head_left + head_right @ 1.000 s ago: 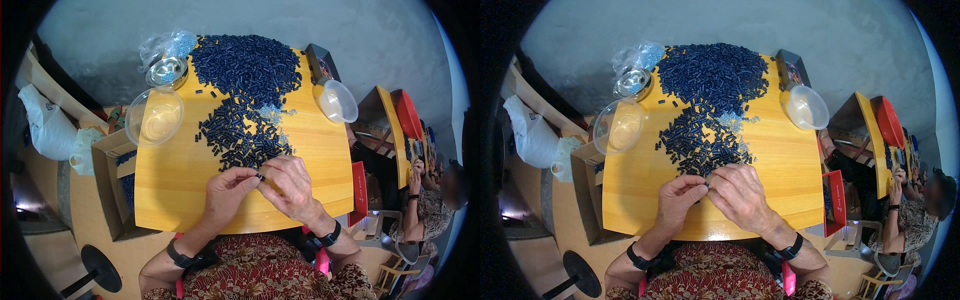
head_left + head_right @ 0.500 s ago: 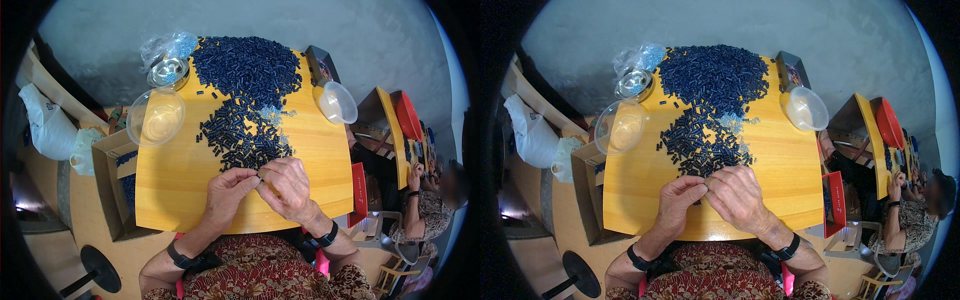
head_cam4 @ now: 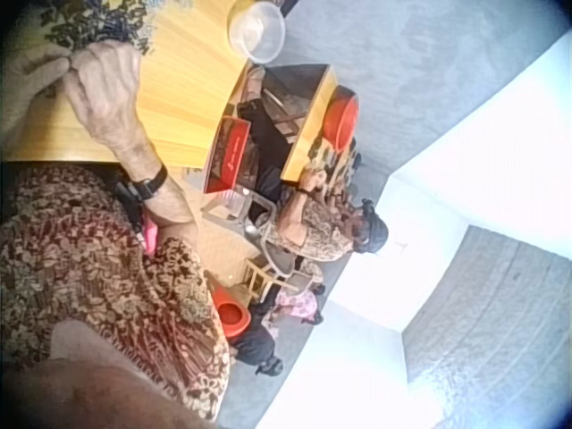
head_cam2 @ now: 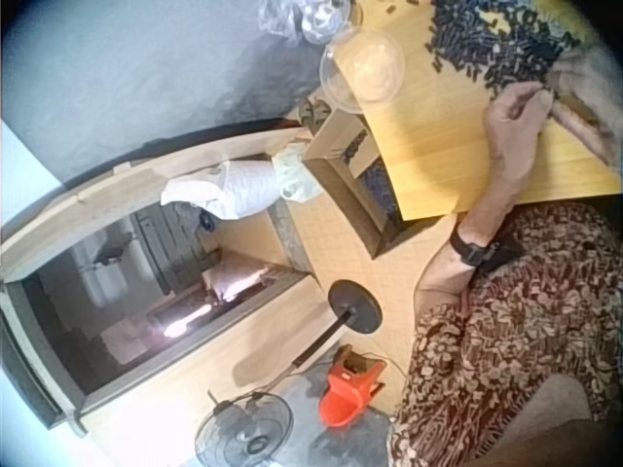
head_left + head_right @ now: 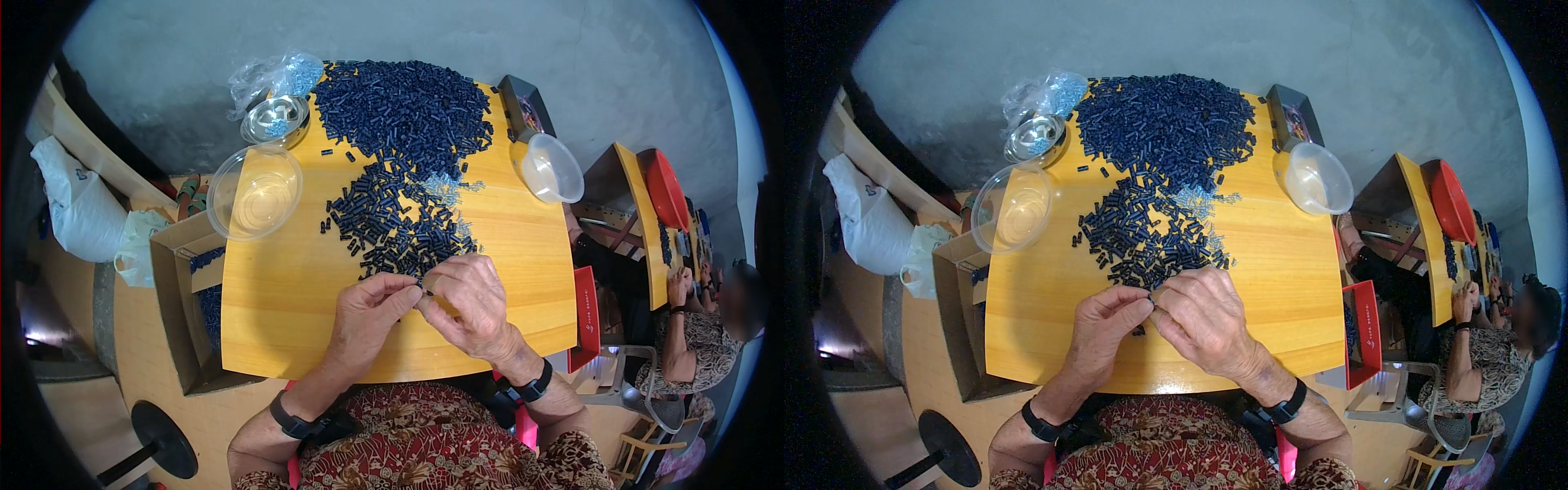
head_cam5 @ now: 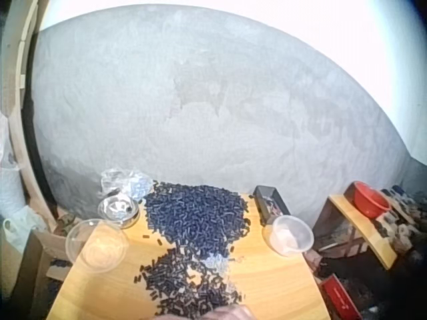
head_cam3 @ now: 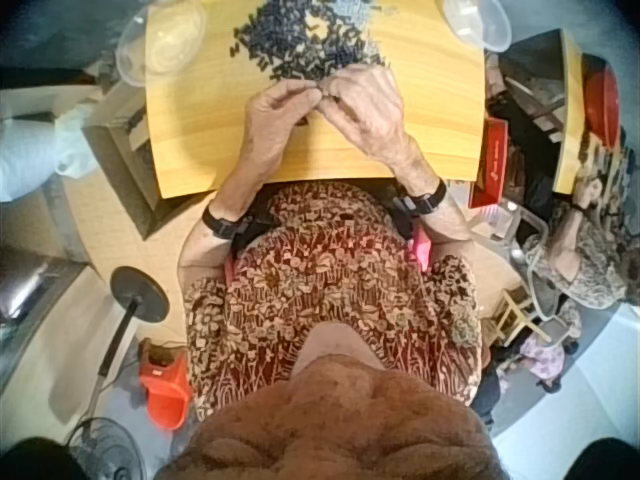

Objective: Sorting small blue plastic components on a wooden table in a manufacturing environment.

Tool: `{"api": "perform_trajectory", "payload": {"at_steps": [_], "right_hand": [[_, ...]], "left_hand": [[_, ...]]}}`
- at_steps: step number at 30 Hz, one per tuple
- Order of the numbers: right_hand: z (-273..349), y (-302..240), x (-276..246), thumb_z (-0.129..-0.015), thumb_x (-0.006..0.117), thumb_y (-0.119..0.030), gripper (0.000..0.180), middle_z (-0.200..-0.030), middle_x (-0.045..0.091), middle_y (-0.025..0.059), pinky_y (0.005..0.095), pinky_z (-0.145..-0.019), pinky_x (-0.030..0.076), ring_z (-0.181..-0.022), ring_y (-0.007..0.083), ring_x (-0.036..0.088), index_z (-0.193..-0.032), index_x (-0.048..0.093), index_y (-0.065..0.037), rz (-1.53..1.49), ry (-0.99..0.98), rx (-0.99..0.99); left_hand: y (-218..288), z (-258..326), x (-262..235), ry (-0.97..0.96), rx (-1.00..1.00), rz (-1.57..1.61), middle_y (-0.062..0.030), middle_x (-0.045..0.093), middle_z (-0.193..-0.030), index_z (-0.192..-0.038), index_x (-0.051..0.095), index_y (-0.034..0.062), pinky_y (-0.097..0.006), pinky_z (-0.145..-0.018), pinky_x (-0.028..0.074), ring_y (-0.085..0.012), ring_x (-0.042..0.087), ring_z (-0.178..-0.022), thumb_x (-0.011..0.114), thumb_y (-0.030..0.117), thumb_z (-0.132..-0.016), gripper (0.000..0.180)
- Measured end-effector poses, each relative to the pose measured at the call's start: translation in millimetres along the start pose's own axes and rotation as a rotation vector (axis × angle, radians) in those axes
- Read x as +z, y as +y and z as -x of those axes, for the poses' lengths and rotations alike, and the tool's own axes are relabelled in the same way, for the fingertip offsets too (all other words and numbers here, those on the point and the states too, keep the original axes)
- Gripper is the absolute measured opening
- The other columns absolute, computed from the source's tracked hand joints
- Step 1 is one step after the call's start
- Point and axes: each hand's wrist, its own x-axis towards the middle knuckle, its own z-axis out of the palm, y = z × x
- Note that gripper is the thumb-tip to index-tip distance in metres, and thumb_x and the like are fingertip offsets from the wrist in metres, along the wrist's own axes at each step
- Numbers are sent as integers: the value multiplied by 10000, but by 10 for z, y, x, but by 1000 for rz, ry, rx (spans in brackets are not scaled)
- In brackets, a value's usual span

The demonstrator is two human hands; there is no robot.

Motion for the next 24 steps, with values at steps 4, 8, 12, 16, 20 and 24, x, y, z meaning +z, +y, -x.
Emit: {"api": "perform_trajectory", "payload": {"at_steps": [4, 8, 12, 16, 20, 24], "right_hand": [[-12, 5, -1, -721, 770, -23, 293, -959, 634, 104, 398, -767, 482, -880, 287, 616, -979, 630, -20, -8, -10, -19], [-54, -7, -29, -715, 766, -19, 278, -930, 622, 103, 402, -769, 484, -865, 285, 609, -950, 619, -19, -8, -46, -27], [-51, 20, -48, -719, 767, -24, 278, -909, 616, 97, 400, -766, 485, -856, 280, 606, -949, 610, -18, 2, -70, -78], [-35, 48, -46, -726, 764, -27, 281, -914, 621, 96, 395, -763, 485, -855, 280, 609, -964, 615, -16, -15, -79, -67], [-16, 43, -25, -729, 761, -25, 290, -931, 629, 96, 392, -772, 489, -860, 281, 612, -984, 626, -11, -19, -49, -46], [-1, 27, -18, -720, 760, -14, 289, -916, 631, 94, 386, -765, 495, -846, 278, 614, -978, 630, -7, -12, -50, -46]], "left_hand": [[-15, 1, -7, 3, 15, 21, 7, 681, -918, -1037, 700, 19, -207, -744, 469, -49, 588, -821, 712, 96, -902, 156], [-5, 3, -10, -1, 19, -8, 7, 681, -913, -1036, 700, 18, -206, -742, 468, -47, 587, -816, 717, 94, -898, 158], [-33, -8, -24, -8, 36, -83, 5, 678, -910, -1032, 693, 2, -207, -743, 485, -48, 592, -823, 701, 83, -910, 147], [-22, -8, -7, 4, 47, -78, 8, 682, -915, -1030, 701, 11, -206, -734, 476, -44, 588, -821, 704, 67, -903, 139], [-19, -12, -23, 11, 26, -92, 7, 684, -921, -1034, 700, 10, -206, -741, 477, -45, 590, -828, 702, 65, -904, 141], [-33, -16, -29, -10, 29, -84, 3, 687, -930, -1038, 700, 6, -207, -754, 478, -50, 596, -839, 698, 69, -908, 145]]}}
